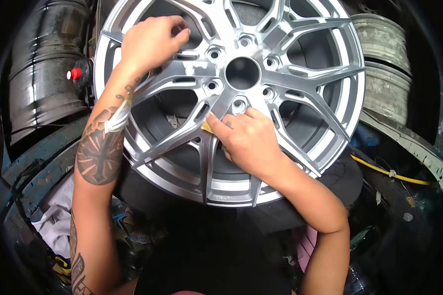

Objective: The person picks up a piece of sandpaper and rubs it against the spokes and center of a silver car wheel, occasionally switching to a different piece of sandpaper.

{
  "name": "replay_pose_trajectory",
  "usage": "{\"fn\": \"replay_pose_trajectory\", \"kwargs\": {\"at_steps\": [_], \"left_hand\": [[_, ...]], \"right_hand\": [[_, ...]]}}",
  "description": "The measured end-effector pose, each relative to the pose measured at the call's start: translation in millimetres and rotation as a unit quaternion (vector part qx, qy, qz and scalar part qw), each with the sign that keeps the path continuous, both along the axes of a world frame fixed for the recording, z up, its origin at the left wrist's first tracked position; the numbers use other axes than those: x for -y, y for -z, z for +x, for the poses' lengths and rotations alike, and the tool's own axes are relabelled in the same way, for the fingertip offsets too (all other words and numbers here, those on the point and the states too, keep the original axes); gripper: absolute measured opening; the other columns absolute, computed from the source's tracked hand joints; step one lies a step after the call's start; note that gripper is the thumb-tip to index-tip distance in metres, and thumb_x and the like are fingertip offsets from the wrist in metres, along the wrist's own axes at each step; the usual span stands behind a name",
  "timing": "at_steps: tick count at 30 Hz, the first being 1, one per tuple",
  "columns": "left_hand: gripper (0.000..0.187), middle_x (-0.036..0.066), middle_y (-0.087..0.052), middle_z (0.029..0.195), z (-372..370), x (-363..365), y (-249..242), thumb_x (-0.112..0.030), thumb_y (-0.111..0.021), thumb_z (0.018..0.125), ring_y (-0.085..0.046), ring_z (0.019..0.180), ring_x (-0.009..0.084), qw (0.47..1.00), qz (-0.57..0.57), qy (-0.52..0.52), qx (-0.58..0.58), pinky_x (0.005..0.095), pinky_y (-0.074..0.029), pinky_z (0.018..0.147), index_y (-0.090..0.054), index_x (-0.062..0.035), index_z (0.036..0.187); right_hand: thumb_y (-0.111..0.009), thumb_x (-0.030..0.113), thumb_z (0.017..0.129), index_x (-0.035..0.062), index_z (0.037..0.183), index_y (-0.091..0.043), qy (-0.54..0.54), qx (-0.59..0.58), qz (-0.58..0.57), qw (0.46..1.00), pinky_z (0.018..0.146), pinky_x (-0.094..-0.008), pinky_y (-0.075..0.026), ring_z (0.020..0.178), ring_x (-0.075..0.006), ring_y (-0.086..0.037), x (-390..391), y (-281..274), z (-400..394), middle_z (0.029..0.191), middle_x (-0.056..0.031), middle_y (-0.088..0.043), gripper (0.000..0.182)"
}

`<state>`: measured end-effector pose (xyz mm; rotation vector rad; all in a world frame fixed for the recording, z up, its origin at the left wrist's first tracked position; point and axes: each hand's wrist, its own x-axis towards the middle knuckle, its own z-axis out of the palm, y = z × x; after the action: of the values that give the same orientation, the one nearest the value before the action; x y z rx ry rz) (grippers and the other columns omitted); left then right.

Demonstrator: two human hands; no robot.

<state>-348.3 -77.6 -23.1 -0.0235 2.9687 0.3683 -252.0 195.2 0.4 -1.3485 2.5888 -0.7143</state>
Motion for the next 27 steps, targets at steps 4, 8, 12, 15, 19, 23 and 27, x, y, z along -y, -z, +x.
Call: {"fn": "replay_pose_trajectory", "kwargs": {"at_steps": [4, 8, 12, 15, 19, 23, 27], "left_hand": [[0.035, 0.01, -0.081, 0.099, 6.1, -0.2, 0.7, -0.043, -0.066, 0.096, -0.077, 0.095, 0.0359, 1.0, 0.016, 0.02, 0.0, 0.0479, -0.06, 0.086, -0.08, -0.0174, 0.114], [0.036, 0.012, -0.081, 0.099, 6.9, -12.3, -7.3, -0.043, -0.067, 0.096, -0.076, 0.097, 0.0365, 0.997, 0.058, 0.031, 0.026, 0.0478, -0.06, 0.088, -0.08, -0.0171, 0.117], [0.035, 0.013, -0.081, 0.103, 12.4, -16.2, -11.4, -0.04, -0.068, 0.096, -0.076, 0.097, 0.0374, 0.994, 0.085, 0.057, 0.025, 0.0482, -0.06, 0.087, -0.08, -0.0124, 0.114], [0.035, 0.012, -0.081, 0.102, 15.9, -23.1, -15.3, -0.038, -0.068, 0.097, -0.076, 0.096, 0.0363, 0.993, 0.096, 0.067, 0.031, 0.047, -0.06, 0.087, -0.079, -0.0084, 0.112], [0.034, 0.013, -0.081, 0.096, 17.8, -21.7, -11.1, -0.037, -0.067, 0.097, -0.077, 0.093, 0.0363, 0.991, 0.113, 0.057, 0.05, 0.045, -0.06, 0.085, -0.08, -0.008, 0.109], [0.034, 0.013, -0.081, 0.095, 13.5, -17.8, -14.4, -0.036, -0.068, 0.097, -0.077, 0.091, 0.0368, 0.99, 0.125, 0.063, 0.023, 0.0457, -0.06, 0.083, -0.079, -0.0063, 0.107], [0.033, 0.018, -0.079, 0.093, 16.6, -22.5, -17.5, -0.034, -0.07, 0.097, -0.075, 0.092, 0.0399, 0.992, 0.092, 0.084, 0.021, 0.0468, -0.059, 0.084, -0.079, -0.0051, 0.109]], "right_hand": [[-0.078, 0.003, 0.072, 0.0115, 0.125, -0.075, 0.02, 0.036, -0.004, 0.999, 0.062, -0.0384, -0.044, 0.063, -0.0233, -0.06, 4.9, 5.8, 7.8, 0.073, -0.001, -0.064, 0.053], [-0.078, 0.004, 0.075, 0.0136, 0.123, -0.076, 0.022, 0.036, -0.019, 0.999, 0.061, -0.0387, -0.045, 0.062, -0.0252, -0.061, -4.0, 5.2, 4.7, 0.074, -0.0023, -0.065, 0.049], [-0.078, 0.004, 0.077, 0.0156, 0.12, -0.078, 0.026, 0.019, -0.015, 0.999, 0.062, -0.0376, -0.046, 0.063, -0.0237, -0.062, 6.9, 4.7, 4.7, 0.073, -0.0007, -0.066, 0.045], [-0.078, 0.004, 0.078, 0.0147, 0.12, -0.078, 0.035, 0.043, -0.021, 0.998, 0.062, -0.0385, -0.046, 0.062, -0.0244, -0.062, -4.9, -2.1, 3.5, 0.073, -0.0011, -0.067, 0.043], [-0.078, 0.004, 0.078, 0.0145, 0.119, -0.078, 0.024, 0.051, -0.009, 0.998, 0.063, -0.0375, -0.047, 0.064, -0.0242, -0.064, 0.1, 3.8, 3.9, 0.074, -0.0016, -0.068, 0.042], [-0.077, 0.004, 0.078, 0.0146, 0.121, -0.077, 0.032, 0.042, -0.03, 0.998, 0.062, -0.0374, -0.047, 0.065, -0.0246, -0.065, 1.0, 8.0, 7.7, 0.076, -0.002, -0.069, 0.044], [-0.076, 0.004, 0.079, 0.0157, 0.121, -0.077, 0.029, 0.028, -0.005, 0.999, 0.063, -0.0376, -0.047, 0.066, -0.0231, -0.066, -3.5, 5.9, 1.9, 0.077, -0.0009, -0.07, 0.043]]}}
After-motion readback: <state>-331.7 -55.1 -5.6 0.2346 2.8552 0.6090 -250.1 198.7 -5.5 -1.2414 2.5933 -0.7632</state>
